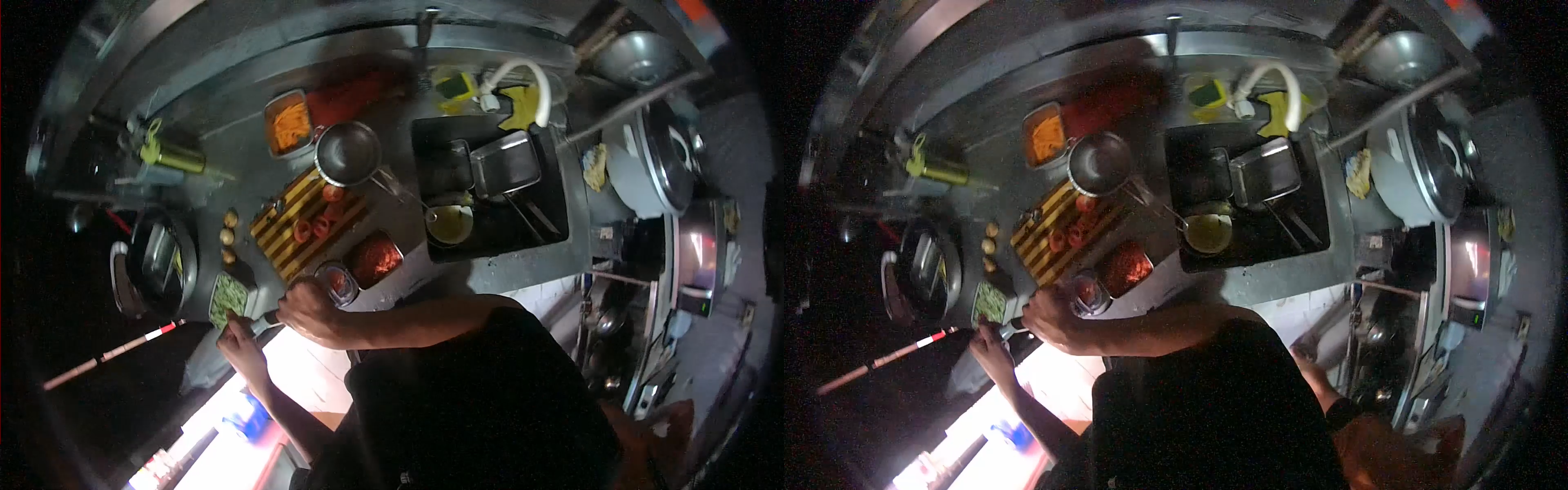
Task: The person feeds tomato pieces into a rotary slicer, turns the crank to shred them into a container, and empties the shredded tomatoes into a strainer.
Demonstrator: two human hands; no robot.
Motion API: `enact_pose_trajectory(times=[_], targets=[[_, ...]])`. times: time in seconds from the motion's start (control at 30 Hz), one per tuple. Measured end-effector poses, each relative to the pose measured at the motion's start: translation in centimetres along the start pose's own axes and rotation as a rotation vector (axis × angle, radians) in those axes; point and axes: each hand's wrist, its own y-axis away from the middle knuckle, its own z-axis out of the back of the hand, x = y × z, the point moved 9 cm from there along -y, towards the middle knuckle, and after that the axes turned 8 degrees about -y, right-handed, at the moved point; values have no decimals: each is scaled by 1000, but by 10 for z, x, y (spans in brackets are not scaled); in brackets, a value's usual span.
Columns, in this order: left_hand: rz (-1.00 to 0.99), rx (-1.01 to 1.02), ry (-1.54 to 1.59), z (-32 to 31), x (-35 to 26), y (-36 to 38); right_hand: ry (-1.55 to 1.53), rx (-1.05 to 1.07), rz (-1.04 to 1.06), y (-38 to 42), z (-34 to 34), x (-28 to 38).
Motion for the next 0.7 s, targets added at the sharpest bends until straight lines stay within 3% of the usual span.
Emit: enact_pose_trajectory(times=[0.03, 0.1, 0.2, 0.23, 0.27, 0.33, 0.37, 0.43, 0.47, 0.53, 0.63, 0.7], targets=[[-15, -6, -58, 0, 13, -4, -110, -229, 33, 12, 20, -2], [-24, -27, -10, 2, -1, -4, -295, -257, 50, 20, 28, -7], [11, 48, -97, 1, 6, -5, -178, -505, 59, 53, 85, -15], [57, 67, -124, 2, 11, -5, -429, -704, 110, 68, 103, -29], [32, 9, -143, 8, 6, -3, -502, -539, 69, 73, 90, -40], [-12, -108, -179, 13, -12, 5, -633, -446, -104, 86, 99, -68], [131, 66, -85, 8, -8, 8, -576, -521, -124, 95, 108, -82], [73, 92, -123, 13, -20, 13, -758, -558, -246, 97, 105, -111], [69, 104, -108, 15, -25, 17, -685, -550, -307, 101, 114, -121], [87, 85, -63, 16, -12, 23, -828, -682, -322, 94, 100, -147], [110, 55, -74, 23, -19, 36, -450, -604, -481, 66, 88, -203], [151, 124, -119, 20, -4, 48, -600, -668, -571, 56, 76, -231]])
